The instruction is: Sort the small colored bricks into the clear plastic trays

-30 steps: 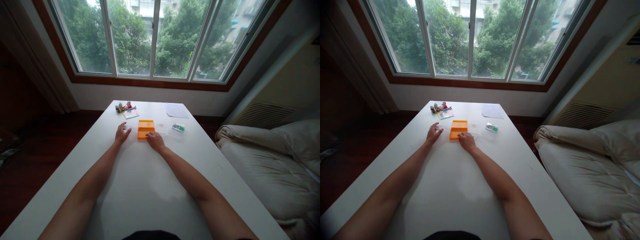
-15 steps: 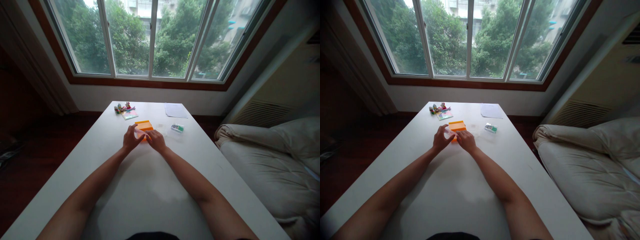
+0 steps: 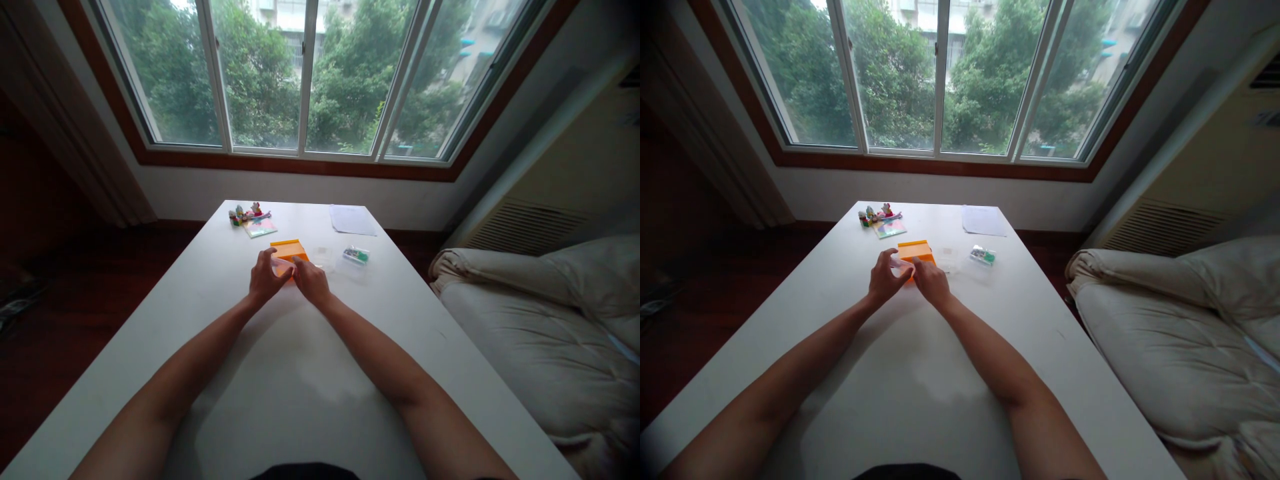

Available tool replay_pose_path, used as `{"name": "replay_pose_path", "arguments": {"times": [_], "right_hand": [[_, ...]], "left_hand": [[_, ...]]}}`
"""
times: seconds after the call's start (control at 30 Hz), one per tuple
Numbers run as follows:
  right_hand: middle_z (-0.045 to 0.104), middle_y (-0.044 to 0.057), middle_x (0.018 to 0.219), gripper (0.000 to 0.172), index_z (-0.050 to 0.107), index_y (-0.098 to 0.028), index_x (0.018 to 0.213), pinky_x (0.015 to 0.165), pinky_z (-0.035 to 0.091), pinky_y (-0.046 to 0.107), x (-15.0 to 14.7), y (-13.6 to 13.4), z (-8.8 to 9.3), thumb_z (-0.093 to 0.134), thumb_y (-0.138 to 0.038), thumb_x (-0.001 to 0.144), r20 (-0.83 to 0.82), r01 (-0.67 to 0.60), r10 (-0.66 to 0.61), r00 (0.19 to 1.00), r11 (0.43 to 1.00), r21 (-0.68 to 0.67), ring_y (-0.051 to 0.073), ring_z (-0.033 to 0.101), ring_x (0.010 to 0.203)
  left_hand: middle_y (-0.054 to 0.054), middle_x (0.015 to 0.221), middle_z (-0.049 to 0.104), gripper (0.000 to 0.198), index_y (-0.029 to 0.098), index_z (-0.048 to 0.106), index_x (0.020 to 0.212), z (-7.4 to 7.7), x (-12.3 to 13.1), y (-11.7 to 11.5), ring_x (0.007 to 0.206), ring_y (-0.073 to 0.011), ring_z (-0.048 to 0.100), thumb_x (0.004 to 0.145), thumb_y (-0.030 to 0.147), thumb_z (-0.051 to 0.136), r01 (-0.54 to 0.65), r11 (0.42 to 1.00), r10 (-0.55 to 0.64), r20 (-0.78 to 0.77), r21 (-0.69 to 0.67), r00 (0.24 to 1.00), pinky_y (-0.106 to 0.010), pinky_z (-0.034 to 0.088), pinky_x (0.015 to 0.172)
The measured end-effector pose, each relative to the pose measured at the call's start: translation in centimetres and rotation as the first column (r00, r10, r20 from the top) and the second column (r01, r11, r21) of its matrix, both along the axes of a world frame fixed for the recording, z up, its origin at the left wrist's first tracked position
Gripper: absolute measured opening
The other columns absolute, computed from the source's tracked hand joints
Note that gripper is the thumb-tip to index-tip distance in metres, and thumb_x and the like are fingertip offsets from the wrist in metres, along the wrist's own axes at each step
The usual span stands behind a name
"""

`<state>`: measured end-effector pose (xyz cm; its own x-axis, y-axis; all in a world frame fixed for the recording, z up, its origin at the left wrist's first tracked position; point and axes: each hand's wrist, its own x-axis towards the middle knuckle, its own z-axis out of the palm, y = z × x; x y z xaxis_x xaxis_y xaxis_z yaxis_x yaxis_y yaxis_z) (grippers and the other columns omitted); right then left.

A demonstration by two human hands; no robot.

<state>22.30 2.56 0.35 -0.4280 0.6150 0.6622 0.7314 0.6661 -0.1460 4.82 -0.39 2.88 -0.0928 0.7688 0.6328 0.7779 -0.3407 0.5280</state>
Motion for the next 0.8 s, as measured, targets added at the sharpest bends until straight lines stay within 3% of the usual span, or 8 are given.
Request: {"name": "replay_pose_path", "arguments": {"times": [0.23, 0.4, 0.47, 0.57, 0.67, 0.73, 0.8], "right_hand": [[0.069, 0.009, 0.092, 0.038, 0.050, -0.015, 0.134, 0.067, 0.045, 0.026, 0.2, 0.5, 0.5, 0.036, -0.020, 0.099, -0.030, 0.159, -0.160, 0.987, 0.986, -0.044, 0.020, 0.061, 0.079], [0.070, 0.008, 0.096, 0.032, 0.055, -0.019, 0.125, 0.073, 0.046, 0.026, 1.5, 1.2, 0.7, 0.036, -0.027, 0.101, -0.213, 0.109, -0.132, 0.968, 0.987, -0.118, 0.019, 0.064, 0.084], [0.070, 0.005, 0.093, 0.030, 0.056, -0.020, 0.121, 0.071, 0.046, 0.026, 1.9, 1.6, 0.6, 0.038, -0.032, 0.101, -0.344, 0.090, -0.154, 0.926, 0.976, -0.197, 0.018, 0.064, 0.079], [0.069, 0.002, 0.086, 0.027, 0.057, -0.021, 0.112, 0.068, 0.047, 0.026, 2.4, 2.1, 0.4, 0.041, -0.038, 0.098, -0.490, 0.072, -0.213, 0.845, 0.954, -0.291, 0.017, 0.064, 0.070], [0.067, 0.001, 0.083, 0.029, 0.055, -0.021, 0.111, 0.065, 0.046, 0.025, 2.7, 2.5, 0.2, 0.043, -0.042, 0.096, -0.577, 0.042, -0.234, 0.783, 0.945, -0.325, 0.016, 0.063, 0.066], [0.066, 0.000, 0.081, 0.031, 0.055, -0.021, 0.112, 0.064, 0.046, 0.025, 2.7, 2.5, 0.2, 0.044, -0.045, 0.096, -0.597, 0.011, -0.219, 0.772, 0.943, -0.332, 0.015, 0.063, 0.065], [0.065, 0.000, 0.079, 0.033, 0.055, -0.020, 0.112, 0.064, 0.046, 0.025, 2.7, 2.4, 0.2, 0.044, -0.047, 0.097, -0.589, -0.011, -0.197, 0.784, 0.944, -0.330, 0.015, 0.062, 0.066]], "left_hand": [[-0.005, 0.105, 0.060, 0.063, 0.025, 0.044, 0.128, -0.2, 0.7, -0.4, 0.084, -0.0200, 0.064, 0.074, 0.035, 0.075, 0.093, 0.996, -0.093, 0.024, 0.004, 0.995, -0.035, 0.054, 0.072], [-0.007, 0.115, 0.060, 0.058, 0.025, 0.046, 0.129, -0.6, 0.1, -0.1, 0.091, -0.0206, 0.064, 0.077, 0.031, 0.070, 0.241, 0.970, -0.245, 0.125, 0.042, 0.962, -0.039, 0.056, 0.083], [-0.008, 0.117, 0.060, 0.056, 0.025, 0.046, 0.130, -1.0, -0.3, 0.2, 0.095, -0.0207, 0.065, 0.078, 0.029, 0.066, 0.391, 0.920, -0.388, 0.232, 0.035, 0.892, -0.041, 0.055, 0.088], [-0.008, 0.122, 0.059, 0.047, 0.024, 0.050, 0.125, -1.6, -0.4, 0.8, 0.107, -0.0225, 0.064, 0.079, 0.025, 0.060, 0.617, 0.785, -0.563, 0.470, 0.049, 0.680, -0.043, 0.054, 0.094], [-0.009, 0.135, 0.054, 0.039, 0.022, 0.058, 0.116, -2.0, -0.1, 1.2, 0.116, -0.0251, 0.062, 0.077, 0.023, 0.056, 0.728, 0.683, -0.566, 0.669, 0.054, 0.482, -0.045, 0.053, 0.098], [-0.009, 0.136, 0.055, 0.041, 0.021, 0.060, 0.116, -2.2, 0.1, 1.4, 0.118, -0.0257, 0.061, 0.075, 0.022, 0.055, 0.740, 0.672, -0.519, 0.730, 0.028, 0.444, -0.045, 0.051, 0.100], [-0.010, 0.132, 0.058, 0.044, 0.021, 0.059, 0.119, -2.3, -0.1, 1.8, 0.118, -0.0252, 0.061, 0.075, 0.021, 0.054, 0.707, 0.707, -0.468, 0.743, -0.010, 0.479, -0.045, 0.051, 0.102]]}}
